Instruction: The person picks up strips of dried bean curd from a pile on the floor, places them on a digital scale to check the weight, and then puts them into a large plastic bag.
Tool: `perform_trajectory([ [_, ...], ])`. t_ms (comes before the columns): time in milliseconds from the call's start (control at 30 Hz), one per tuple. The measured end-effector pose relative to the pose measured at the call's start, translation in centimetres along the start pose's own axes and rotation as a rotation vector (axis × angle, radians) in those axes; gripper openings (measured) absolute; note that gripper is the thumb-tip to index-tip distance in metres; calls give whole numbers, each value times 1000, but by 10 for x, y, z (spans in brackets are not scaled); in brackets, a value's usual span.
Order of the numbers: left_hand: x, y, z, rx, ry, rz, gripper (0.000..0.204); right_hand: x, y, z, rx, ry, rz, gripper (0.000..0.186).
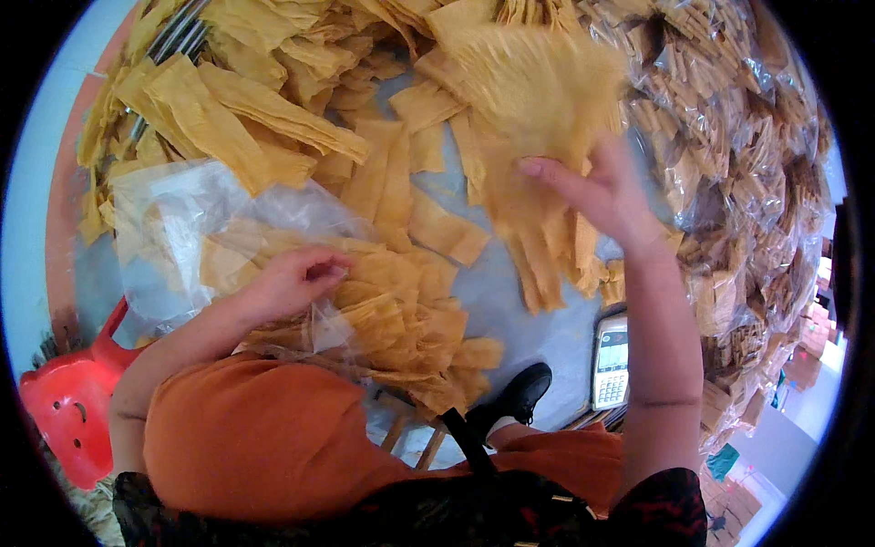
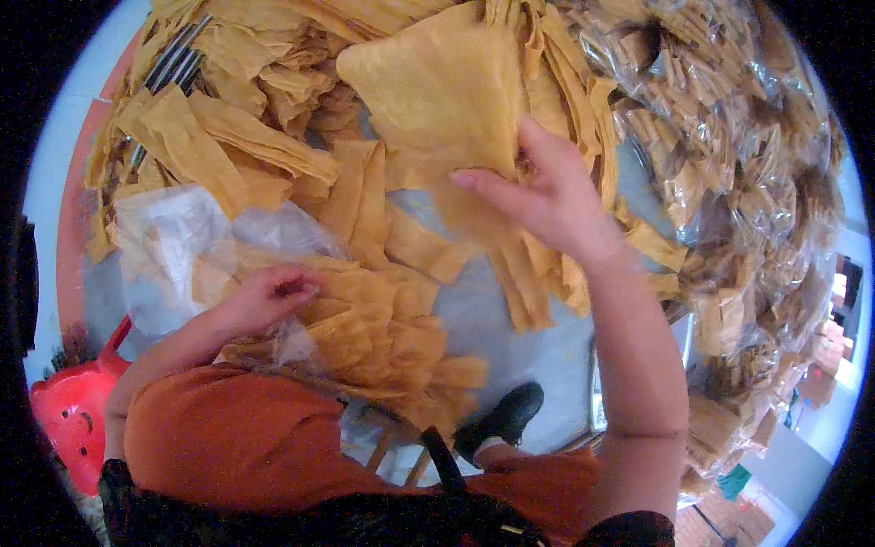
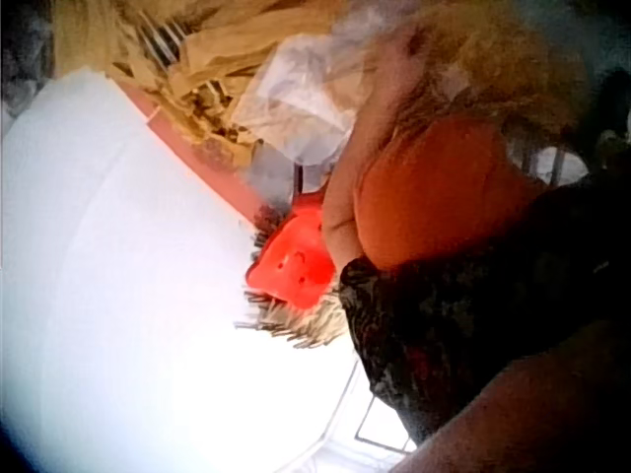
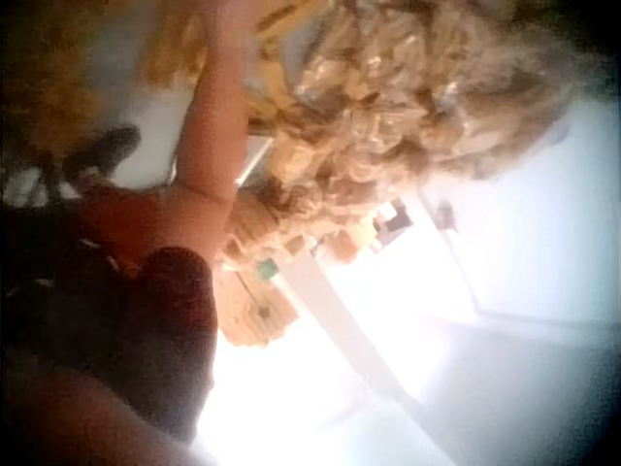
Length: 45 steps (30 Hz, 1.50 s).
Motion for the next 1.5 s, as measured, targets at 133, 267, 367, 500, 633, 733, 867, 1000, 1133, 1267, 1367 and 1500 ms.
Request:
perform_trajectory([
  [133,-3,-2,-2,-153,-36,18,33,14,52,-50,316,429,179,54],
  [267,-13,-8,-12,-159,-44,12,37,18,142,-144,554,696,-19,63],
  [367,-24,-18,-22,-161,-77,47,32,46,186,-169,719,541,-73,62],
  [500,-38,-31,-45,160,112,75,26,67,168,-161,251,404,-178,58],
  [633,-52,-44,-62,-77,87,-83,33,42,98,-119,473,224,-445,51],
  [733,-69,-48,-72,-353,30,-99,43,0,27,-54,446,69,-523,48],
  [867,-80,-48,-77,-385,-81,-69,54,-16,-7,31,458,-28,-307,54],
  [1000,-80,-52,-81,-624,102,-100,62,-8,71,35,551,105,214,62],
  [1133,-90,-51,-84,-658,92,-40,64,11,175,2,179,110,696,63],
  [1267,-101,-39,-95,-394,106,43,63,47,238,27,279,-209,561,53],
  [1367,-93,-46,-99,-333,247,-118,60,68,278,32,354,-184,465,51],
  [1500,-46,-44,-62,-531,89,-149,58,28,297,4,-329,-282,120,44],
])
Point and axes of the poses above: each hand's wrist, its own x-axis towards the middle knuckle, its own y-axis out of the palm, z = x × y, the point moved 4 cm from there along x, towards the middle knuckle, and after that the axes turned 11 degrees about -y, right-handed, at the moved point
